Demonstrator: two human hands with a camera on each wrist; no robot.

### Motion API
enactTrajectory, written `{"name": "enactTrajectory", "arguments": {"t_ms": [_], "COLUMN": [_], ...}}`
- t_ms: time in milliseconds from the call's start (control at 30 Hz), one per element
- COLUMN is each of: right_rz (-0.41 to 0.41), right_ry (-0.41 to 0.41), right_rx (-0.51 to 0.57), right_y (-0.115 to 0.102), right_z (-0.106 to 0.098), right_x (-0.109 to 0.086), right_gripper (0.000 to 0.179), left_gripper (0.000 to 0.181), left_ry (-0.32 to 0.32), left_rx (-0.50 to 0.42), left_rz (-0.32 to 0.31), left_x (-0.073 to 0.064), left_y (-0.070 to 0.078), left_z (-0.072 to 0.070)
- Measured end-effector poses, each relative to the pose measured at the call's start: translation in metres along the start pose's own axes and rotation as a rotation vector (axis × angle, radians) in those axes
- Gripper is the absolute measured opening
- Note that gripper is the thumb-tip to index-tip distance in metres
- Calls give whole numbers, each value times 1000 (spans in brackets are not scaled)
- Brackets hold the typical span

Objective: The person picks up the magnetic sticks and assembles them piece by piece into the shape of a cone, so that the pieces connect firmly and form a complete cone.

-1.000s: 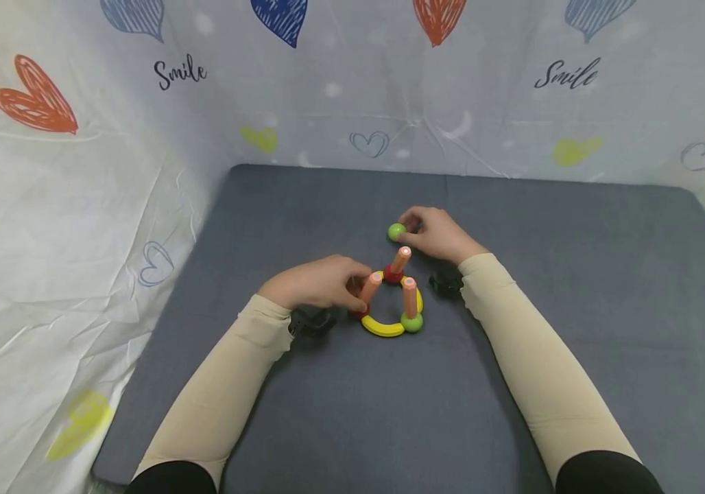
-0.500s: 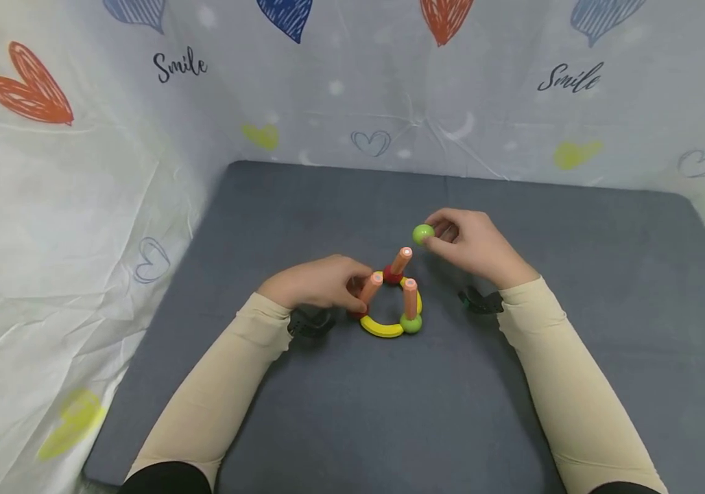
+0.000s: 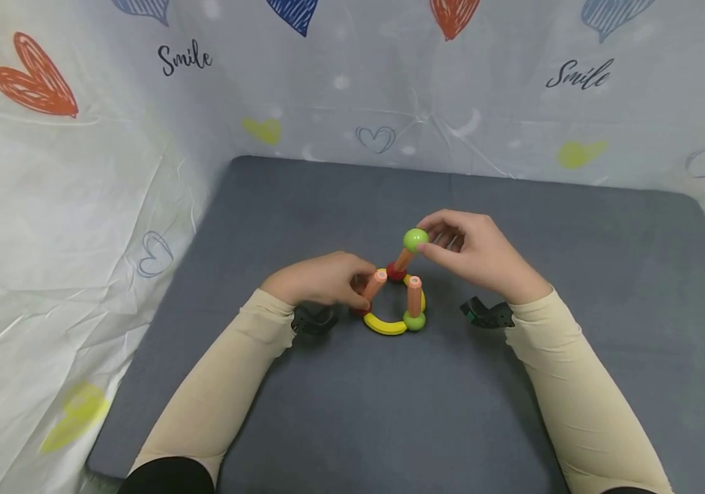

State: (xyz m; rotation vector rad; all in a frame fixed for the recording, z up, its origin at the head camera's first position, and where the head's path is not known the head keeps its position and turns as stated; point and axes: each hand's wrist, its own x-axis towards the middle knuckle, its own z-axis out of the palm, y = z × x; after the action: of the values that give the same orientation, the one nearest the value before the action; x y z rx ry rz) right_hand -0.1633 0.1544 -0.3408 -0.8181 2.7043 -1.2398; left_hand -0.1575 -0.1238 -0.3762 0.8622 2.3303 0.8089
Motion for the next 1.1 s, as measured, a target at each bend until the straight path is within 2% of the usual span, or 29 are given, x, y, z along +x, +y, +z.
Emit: {"name": "enactTrajectory", "arguments": {"t_ms": [233, 467, 700, 900, 1100], "right_rz": [-23, -82, -132, -147, -176], "right_ry": [-42, -84, -115, -116, -113], "right_rx": [26, 32, 33, 27, 22], "right_y": [-1, -8, -12, -13, -14], "right_z": [4, 12, 21, 24, 24], "right_x": [0, -1, -1, -1, 0], "right_gripper": [20, 23, 25, 27, 28], "left_gripper": [12, 17, 23, 30, 35], "left_ry": [-3, 71, 97, 115, 160], "left_rx": [-27, -52, -65, -51, 1], "left_rz": [-8, 57, 71, 76, 90], "left_x": [-2, -4, -4, -4, -2], "left_y": [2, 4, 5, 8, 11], "left_z": [-1, -2, 0, 0, -2]}}
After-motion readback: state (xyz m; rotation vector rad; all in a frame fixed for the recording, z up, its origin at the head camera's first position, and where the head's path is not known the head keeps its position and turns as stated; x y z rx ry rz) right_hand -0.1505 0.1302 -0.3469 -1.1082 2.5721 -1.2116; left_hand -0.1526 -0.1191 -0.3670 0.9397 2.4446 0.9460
